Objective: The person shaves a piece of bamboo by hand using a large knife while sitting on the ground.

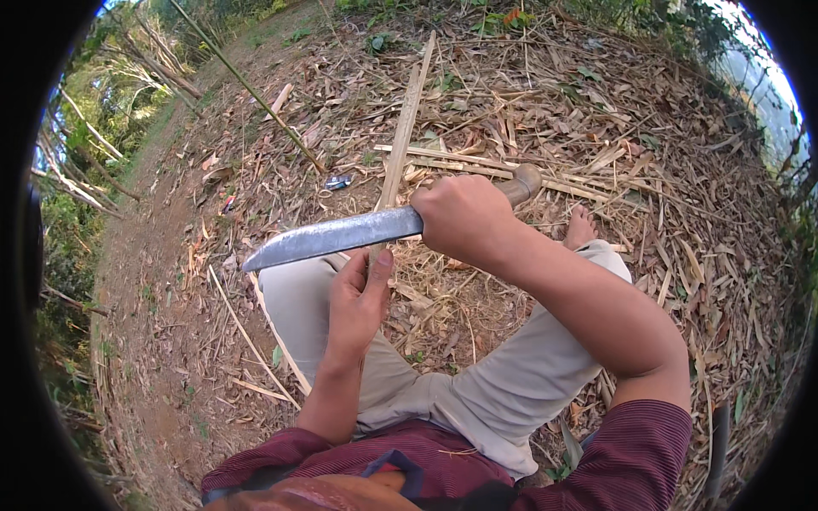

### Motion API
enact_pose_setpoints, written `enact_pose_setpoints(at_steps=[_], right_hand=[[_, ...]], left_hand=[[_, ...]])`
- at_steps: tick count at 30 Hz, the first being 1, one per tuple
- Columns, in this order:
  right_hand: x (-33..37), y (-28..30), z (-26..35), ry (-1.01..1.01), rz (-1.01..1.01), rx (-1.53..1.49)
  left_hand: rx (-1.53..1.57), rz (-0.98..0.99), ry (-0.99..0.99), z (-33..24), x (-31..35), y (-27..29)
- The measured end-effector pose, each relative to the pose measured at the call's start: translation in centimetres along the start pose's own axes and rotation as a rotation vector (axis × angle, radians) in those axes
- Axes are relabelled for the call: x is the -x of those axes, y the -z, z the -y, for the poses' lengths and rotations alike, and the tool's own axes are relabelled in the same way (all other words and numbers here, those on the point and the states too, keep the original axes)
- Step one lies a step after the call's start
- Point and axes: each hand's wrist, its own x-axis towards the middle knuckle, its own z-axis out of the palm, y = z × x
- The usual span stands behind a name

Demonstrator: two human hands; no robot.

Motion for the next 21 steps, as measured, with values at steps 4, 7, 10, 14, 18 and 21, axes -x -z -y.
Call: enact_pose_setpoints(at_steps=[4, 7, 10, 14, 18, 21], right_hand=[[-1.9, 0.4, -3.7, 0.018, -0.192, 0.083], [-3.0, 3.3, -6.6, -0.378, -0.13, 0.031], [-2.9, 1.7, -7.9, -0.356, -0.242, 0.017], [-2.6, 1.1, -5.0, -0.16, -0.141, 0.08], [-3.4, 1.1, -6.3, -0.101, -0.217, 0.018], [-4.0, 3.3, -10.4, -0.501, -0.207, -0.095]], left_hand=[[-0.028, -0.036, -0.039, -0.4, 0.0, 0.4], [0.006, -0.004, 0.019, 0.1, 0.5, 1.0], [0.035, 0.011, 0.029, 0.4, -0.1, 0.4], [0.056, 0.02, 0.042, 0.3, 0.6, 0.7], [-0.027, 0.01, 0.027, 0.2, 0.7, 1.0], [-0.057, 0.067, 0.033, 1.2, 1.1, 0.9]])
